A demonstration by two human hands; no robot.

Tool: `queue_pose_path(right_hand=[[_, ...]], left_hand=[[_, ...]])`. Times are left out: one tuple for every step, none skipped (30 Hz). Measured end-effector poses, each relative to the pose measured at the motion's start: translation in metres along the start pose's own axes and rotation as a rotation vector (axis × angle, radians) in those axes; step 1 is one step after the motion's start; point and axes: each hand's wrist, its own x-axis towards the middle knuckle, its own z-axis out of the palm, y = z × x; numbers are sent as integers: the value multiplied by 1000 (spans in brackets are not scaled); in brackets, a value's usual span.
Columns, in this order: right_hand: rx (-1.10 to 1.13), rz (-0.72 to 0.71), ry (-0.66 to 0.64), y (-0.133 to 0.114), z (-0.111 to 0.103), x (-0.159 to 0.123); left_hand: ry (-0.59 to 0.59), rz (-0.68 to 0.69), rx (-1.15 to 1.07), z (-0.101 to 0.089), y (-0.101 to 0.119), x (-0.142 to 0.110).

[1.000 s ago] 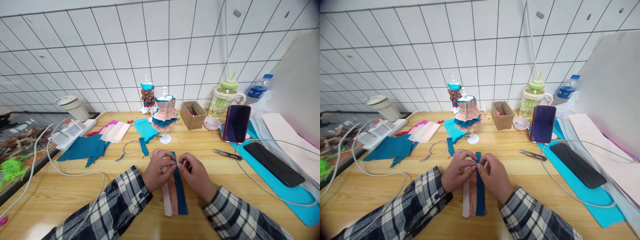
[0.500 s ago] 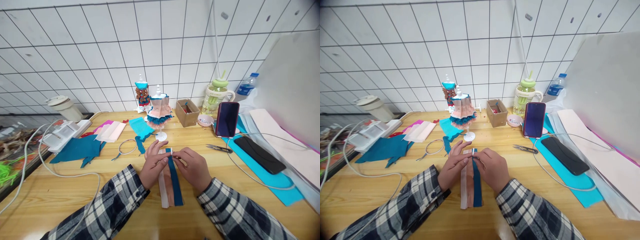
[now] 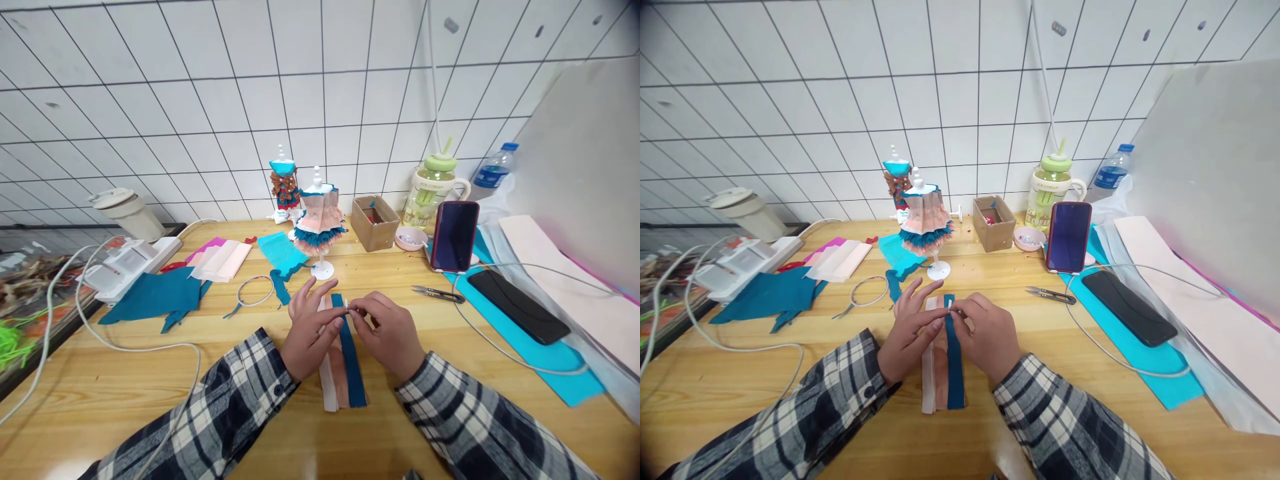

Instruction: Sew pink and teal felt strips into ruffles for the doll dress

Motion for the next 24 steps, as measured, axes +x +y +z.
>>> queue_pose_path(right_hand=[[39, 35, -3, 0, 1, 0], [76, 68, -8, -1, 2, 1], [112, 100, -10, -1, 3, 1], [145, 130, -11, -1, 4, 2], [178, 158, -15, -2, 5, 2], [214, 188, -20, -2, 7, 2], [256, 222, -25, -2, 8, 2], [301, 260, -35, -2, 8, 3], [344, 296, -51, -2, 9, 3], [377, 326, -68, -3, 10, 3], [398, 346, -83, -3, 10, 3], [408, 356, -94, -3, 10, 2], [407, 356, -98, -4, 10, 2], [401, 352, -95, -4, 10, 2], [395, 345, -89, -5, 9, 2], [389, 337, -82, -5, 9, 1], [382, 325, -79, -6, 9, 1], [373, 307, -79, -6, 9, 0], [361, 285, -79, -6, 9, -1], [347, 258, -77, -6, 9, -2], [331, 229, -74, -7, 9, -3], [315, 203, -68, -7, 10, -4], [300, 181, -62, -7, 10, -4], [284, 163, -57, -7, 10, -4]], left_hand=[[7, -3, 11, 0, 1, 0], [13, -8, 17, 0, 1, 0], [17, -10, 20, 1, 2, 0], [22, -11, 20, 1, 2, 0], [29, -11, 20, 1, 2, 1], [39, -11, 18, 2, 2, 1], [51, -12, 16, 2, 2, 1], [65, -15, 13, 2, 1, 1], [80, -20, 8, 2, 1, 2], [93, -26, 2, 2, 0, 2], [104, -30, -4, 2, 0, 3], [113, -32, -10, 2, 0, 3], [122, -32, -15, 1, 0, 4], [134, -29, -19, 1, 1, 4], [147, -24, -22, 2, 1, 5], [163, -23, -27, 2, 0, 5], [179, -23, -35, 2, 0, 6], [192, -25, -48, 3, -1, 7], [203, -27, -64, 3, -2, 7], [211, -28, -81, 3, -3, 8], [215, -28, -99, 4, -4, 9], [214, -25, -116, 4, -5, 9], [209, -21, -132, 4, -5, 10], [201, -17, -148, 4, -6, 11]])
